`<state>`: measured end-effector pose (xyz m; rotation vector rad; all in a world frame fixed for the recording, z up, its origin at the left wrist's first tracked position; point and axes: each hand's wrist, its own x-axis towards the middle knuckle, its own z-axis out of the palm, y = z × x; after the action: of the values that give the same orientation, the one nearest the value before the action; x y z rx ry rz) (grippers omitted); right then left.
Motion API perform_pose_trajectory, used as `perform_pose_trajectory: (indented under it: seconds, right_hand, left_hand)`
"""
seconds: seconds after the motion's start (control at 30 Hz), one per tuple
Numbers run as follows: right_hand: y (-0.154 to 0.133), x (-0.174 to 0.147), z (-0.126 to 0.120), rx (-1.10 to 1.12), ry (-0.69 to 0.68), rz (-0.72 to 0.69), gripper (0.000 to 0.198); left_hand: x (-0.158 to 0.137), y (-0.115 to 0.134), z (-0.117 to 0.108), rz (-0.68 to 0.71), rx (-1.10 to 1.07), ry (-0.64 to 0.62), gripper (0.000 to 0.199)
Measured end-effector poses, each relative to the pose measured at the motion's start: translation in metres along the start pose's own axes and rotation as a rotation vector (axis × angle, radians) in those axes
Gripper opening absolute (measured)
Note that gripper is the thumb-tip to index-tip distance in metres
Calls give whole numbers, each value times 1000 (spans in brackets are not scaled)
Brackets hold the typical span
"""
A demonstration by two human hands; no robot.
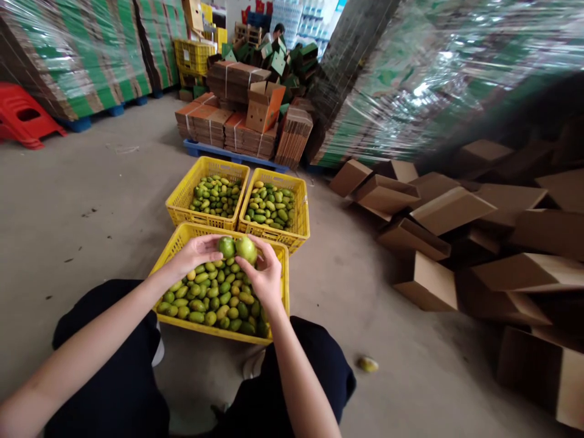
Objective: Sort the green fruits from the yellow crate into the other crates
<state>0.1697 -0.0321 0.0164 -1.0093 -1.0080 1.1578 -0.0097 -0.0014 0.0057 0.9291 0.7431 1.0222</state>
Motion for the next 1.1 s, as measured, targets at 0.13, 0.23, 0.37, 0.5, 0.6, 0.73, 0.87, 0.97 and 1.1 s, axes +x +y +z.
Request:
perform_pose_trajectory:
  seconds: [0.13, 0.23, 0.37, 0.5, 0.6, 0.73, 0.87, 0.97, 1.1]
  right_hand:
    - [-1, 3, 0, 248, -60, 322, 39]
    - [3, 2, 1, 252, -78, 362, 33]
    - [8, 0, 4, 310, -113, 395, 30]
    - [9, 0, 8, 398, 115, 366, 31]
    - [6, 3, 5, 399, 305, 233, 31]
    - [-1, 6, -5, 413, 336, 165, 26]
    - [1, 5, -11, 417, 318, 241, 23]
    - [5, 2, -12, 429, 283, 338, 22]
    - [7, -7, -12, 529, 246, 492, 17]
  left_hand:
    - [0, -5, -3, -172, -117, -121, 40]
    - [0, -13, -2, -205, -170, -207, 38]
    - [0, -16, 0, -232, -249, -292, 41]
    - [1, -8, -4, -266, -303, -337, 49]
    - [6, -1, -12, -233, -186, -262, 41]
    - [10, -8, -14, -275, 327, -245, 33]
    - [-13, -51, 6, -657, 990, -661, 21]
    - [-34, -85, 20, -858, 1045, -795, 22]
    - [-19, -75, 8, -833, 1021, -688, 15]
